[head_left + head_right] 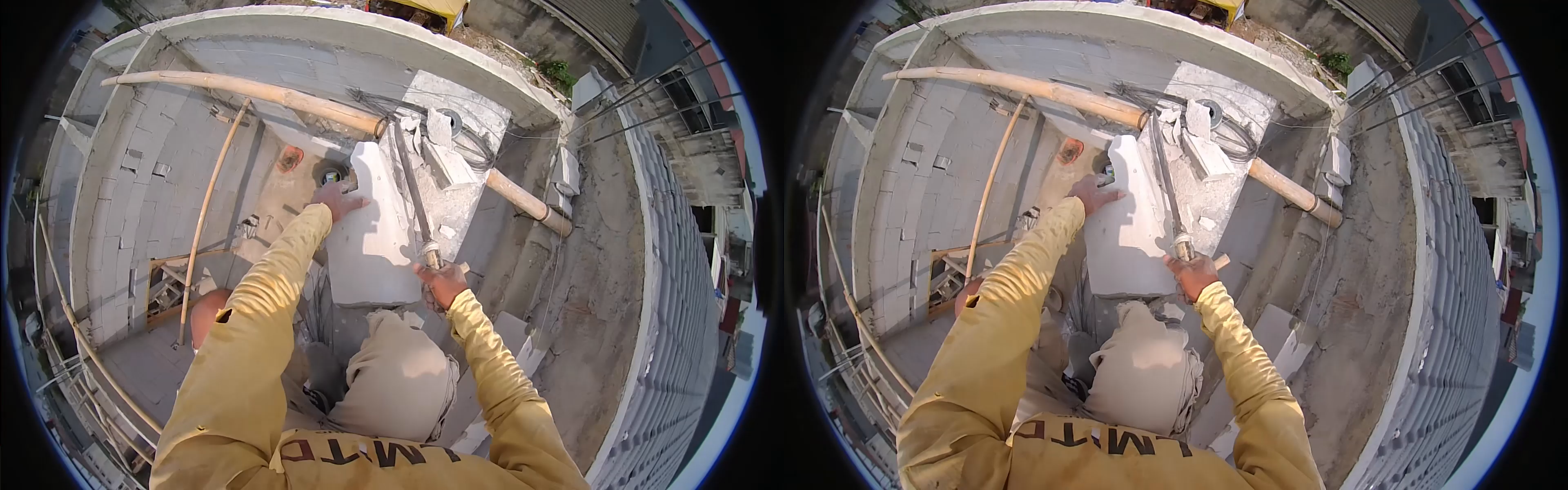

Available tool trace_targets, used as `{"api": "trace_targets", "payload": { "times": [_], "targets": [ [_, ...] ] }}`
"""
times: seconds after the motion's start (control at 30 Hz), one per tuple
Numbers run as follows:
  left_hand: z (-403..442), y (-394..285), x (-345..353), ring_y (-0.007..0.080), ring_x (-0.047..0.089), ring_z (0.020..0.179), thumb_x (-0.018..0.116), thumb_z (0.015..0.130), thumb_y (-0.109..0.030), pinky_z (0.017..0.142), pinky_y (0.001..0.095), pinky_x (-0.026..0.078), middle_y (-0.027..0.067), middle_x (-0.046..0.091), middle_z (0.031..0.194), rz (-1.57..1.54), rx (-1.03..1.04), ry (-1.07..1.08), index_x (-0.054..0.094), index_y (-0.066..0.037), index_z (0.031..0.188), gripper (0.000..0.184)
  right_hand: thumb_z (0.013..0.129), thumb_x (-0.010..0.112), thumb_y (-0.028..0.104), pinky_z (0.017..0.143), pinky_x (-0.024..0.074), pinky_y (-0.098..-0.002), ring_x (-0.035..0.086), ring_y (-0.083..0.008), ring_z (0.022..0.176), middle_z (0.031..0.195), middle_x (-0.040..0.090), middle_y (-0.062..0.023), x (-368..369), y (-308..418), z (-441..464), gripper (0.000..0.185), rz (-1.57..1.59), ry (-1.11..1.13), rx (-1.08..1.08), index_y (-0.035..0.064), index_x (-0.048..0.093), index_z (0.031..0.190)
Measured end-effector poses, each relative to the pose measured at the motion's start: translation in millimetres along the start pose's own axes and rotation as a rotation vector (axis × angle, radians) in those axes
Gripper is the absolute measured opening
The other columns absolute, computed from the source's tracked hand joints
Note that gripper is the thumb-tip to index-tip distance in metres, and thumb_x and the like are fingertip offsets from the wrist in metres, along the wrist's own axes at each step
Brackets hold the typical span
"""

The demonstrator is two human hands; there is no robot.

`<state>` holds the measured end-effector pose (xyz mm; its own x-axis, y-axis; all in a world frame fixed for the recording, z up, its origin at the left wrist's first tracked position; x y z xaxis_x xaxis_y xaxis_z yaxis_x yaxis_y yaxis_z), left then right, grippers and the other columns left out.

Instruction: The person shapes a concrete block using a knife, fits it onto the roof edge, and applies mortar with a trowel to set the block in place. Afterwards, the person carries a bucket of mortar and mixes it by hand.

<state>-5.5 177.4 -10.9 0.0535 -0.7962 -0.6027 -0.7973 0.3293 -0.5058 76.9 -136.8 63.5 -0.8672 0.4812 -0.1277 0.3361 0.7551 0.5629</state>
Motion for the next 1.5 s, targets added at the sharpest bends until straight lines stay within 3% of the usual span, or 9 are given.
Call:
{"api": "trace_targets", "payload": {
  "times": [0.2, 0.4, 0.5, 0.77, 0.9, 1.17, 1.23, 1.3, 1.5],
  "targets": [
    [14, 11, 0, 0.0335, 0.062, 0.119, 0.079, 0.076, -0.055, 0.103, 0.0406, 0.047, 0.0214, 0.064, 0.129, 0.085, 0.024, -0.1, 0.06, -0.001, 0.132, 0.08, 0.091, 0.072, 0.032, 0.066, 0.0516, -0.0339, 0.064, -0.0173, 0.072, 0.072, 0.062, -0.0078, -33, 129, -59, 0.034, 0.154, -0.286, -0.692, 0.0004, 0.062, 0.096],
    [-3, -9, -8, 0.0373, 0.059, 0.123, 0.079, 0.072, -0.062, 0.105, 0.0458, 0.046, 0.0219, 0.061, 0.133, 0.058, 0.048, -0.071, 0.061, -0.003, 0.132, 0.086, 0.091, 0.069, 0.034, 0.067, 0.0515, -0.0382, 0.064, -0.0224, 0.069, 0.077, 0.065, -0.0137, 5, -26, 45, 0.039, -0.586, -0.028, -0.108, -0.0023, 0.062, 0.1],
    [-3, -3, -4, 0.0373, 0.061, 0.12, 0.08, 0.072, -0.06, 0.103, 0.045, 0.048, 0.0212, 0.064, 0.129, -0.017, -0.034, -0.005, 0.061, -0.003, 0.132, 0.085, 0.09, 0.07, 0.04, 0.063, 0.051, -0.0385, 0.063, -0.0228, 0.063, 0.072, 0.063, -0.0126, 6, -41, 21, 0.044, -0.237, 0.132, 0.119, -0.0028, 0.061, 0.098],
    [-6, -13, -2, 0.036, 0.058, 0.125, 0.08, 0.074, -0.055, 0.105, 0.0428, 0.047, 0.0205, 0.061, 0.135, -0.044, 0.026, 0.014, 0.063, -0.007, 0.132, 0.077, 0.087, 0.075, 0.038, 0.058, 0.0488, -0.0349, 0.057, -0.0198, 0.059, 0.064, 0.058, -0.0094, -29, 69, -36, 0.042, -0.007, -0.269, -0.643, -0.0013, 0.061, 0.09],
    [-6, -15, -6, 0.0347, 0.058, 0.126, 0.079, 0.075, -0.052, 0.105, 0.0427, 0.046, 0.0209, 0.058, 0.138, 0.05, 0.078, -0.036, 0.064, -0.008, 0.132, 0.073, 0.086, 0.074, 0.037, 0.07, 0.0529, -0.0423, 0.064, -0.0279, 0.068, 0.075, 0.066, -0.0179, -2, -81, 40, 0.042, -0.165, 0.107, 0.241, -0.0033, 0.066, 0.097],
    [-7, -12, -5, 0.0348, 0.059, 0.124, 0.078, 0.076, -0.053, 0.106, 0.0415, 0.045, 0.0215, 0.061, 0.134, -0.013, 0.03, 0.026, 0.062, -0.005, 0.132, 0.076, 0.091, 0.066, 0.047, 0.072, 0.0524, -0.0396, 0.067, -0.0275, 0.076, 0.074, 0.066, -0.0132, -33, 87, -67, 0.051, 0.035, -0.231, -0.69, -0.0012, 0.064, 0.106],
    [0, -14, -5, 0.0351, 0.061, 0.121, 0.078, 0.075, -0.053, 0.105, 0.0406, 0.046, 0.0216, 0.063, 0.131, 0.029, 0.112, -0.016, 0.063, -0.003, 0.132, 0.077, 0.092, 0.066, 0.046, 0.071, 0.0529, -0.0395, 0.068, -0.0267, 0.077, 0.074, 0.066, -0.0125, -28, 43, -32, 0.051, -0.014, -0.264, -0.675, -0.0013, 0.064, 0.109],
    [5, -6, -1, 0.0351, 0.061, 0.12, 0.078, 0.075, -0.053, 0.104, 0.0402, 0.047, 0.0216, 0.063, 0.13, 0.038, 0.103, -0.04, 0.063, -0.002, 0.131, 0.077, 0.091, 0.067, 0.047, 0.069, 0.0533, -0.0403, 0.068, -0.0275, 0.071, 0.073, 0.066, -0.0141, 1, -56, 9, 0.051, -0.37, 0.105, 0.2, -0.0016, 0.065, 0.107],
    [7, -8, -4, 0.0351, 0.061, 0.12, 0.077, 0.076, -0.055, 0.104, 0.0397, 0.047, 0.0216, 0.063, 0.131, 0.027, 0.077, -0.038, 0.062, -0.003, 0.133, 0.079, 0.089, 0.071, 0.046, 0.048, 0.0484, -0.0349, 0.055, -0.017, 0.047, 0.06, 0.053, -0.0043, -19, 15, -23, 0.045, -0.192, -0.046, -0.267, 0.0017, 0.059, 0.089]
  ]
}}
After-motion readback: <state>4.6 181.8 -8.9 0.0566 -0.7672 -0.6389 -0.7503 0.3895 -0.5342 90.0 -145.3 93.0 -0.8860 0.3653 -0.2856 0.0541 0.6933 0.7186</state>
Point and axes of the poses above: each hand's wrist, its own z-axis towards the middle knuckle, its own x-axis out of the palm, y = z × x, the point moved 10 cm from there along z, towards the middle knuckle
